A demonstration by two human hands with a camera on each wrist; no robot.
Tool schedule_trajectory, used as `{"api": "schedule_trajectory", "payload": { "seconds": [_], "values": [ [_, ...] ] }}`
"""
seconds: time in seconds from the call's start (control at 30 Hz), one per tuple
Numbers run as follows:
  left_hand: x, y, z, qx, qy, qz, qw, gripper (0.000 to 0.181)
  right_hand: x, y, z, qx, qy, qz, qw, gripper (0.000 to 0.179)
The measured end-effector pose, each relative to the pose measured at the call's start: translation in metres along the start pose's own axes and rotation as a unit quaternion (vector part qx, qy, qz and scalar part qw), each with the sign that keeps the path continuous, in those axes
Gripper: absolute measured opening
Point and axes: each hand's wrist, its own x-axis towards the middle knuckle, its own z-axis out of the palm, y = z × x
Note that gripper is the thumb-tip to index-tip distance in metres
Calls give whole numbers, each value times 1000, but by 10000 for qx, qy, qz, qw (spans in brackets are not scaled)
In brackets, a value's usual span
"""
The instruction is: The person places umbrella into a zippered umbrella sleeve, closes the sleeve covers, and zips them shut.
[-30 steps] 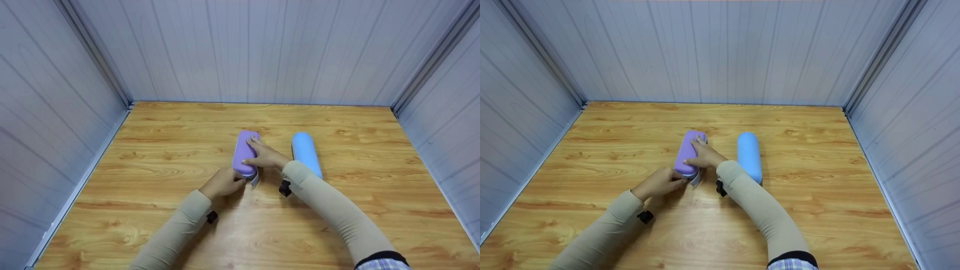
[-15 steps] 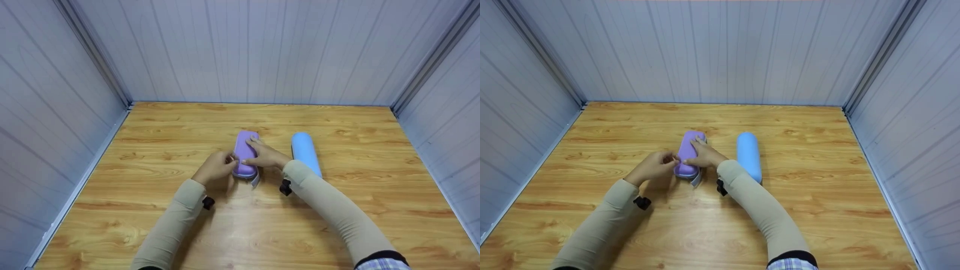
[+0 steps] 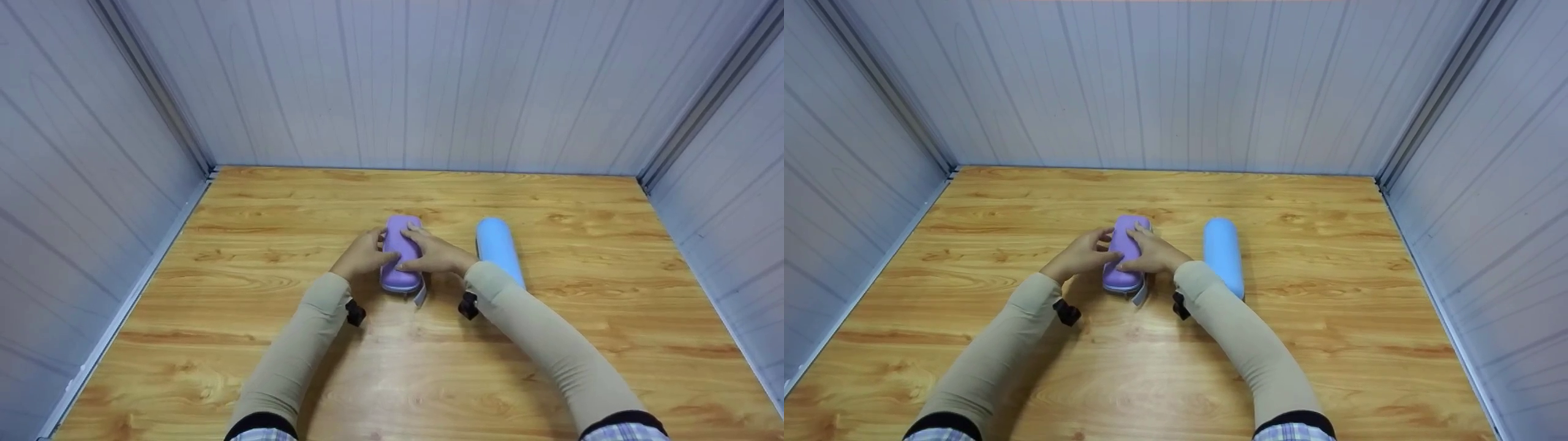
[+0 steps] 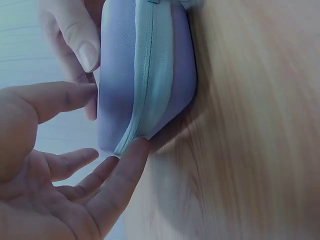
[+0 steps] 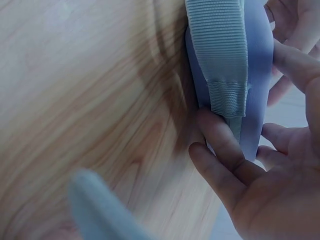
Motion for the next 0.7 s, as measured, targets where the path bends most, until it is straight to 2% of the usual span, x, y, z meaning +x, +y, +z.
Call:
{"api": "schedule_trajectory", "payload": {
  "seconds": [0.13,0.23,0.43,0.7],
  "values": [
    [6,1,1,107,-65,-22,9999,82,-1,1,0,-31,38,-47,10000,92],
    [9,1,1,234,-88,-70,9997,82,-1,1,1,-118,58,-68,9999,93],
    [11,1,1,198,-176,-170,9995,81,-2,2,1,-164,82,-106,9998,94],
    [11,3,2,280,-125,-26,9995,79,-7,0,9,-196,607,-166,9978,86]
  ]
}}
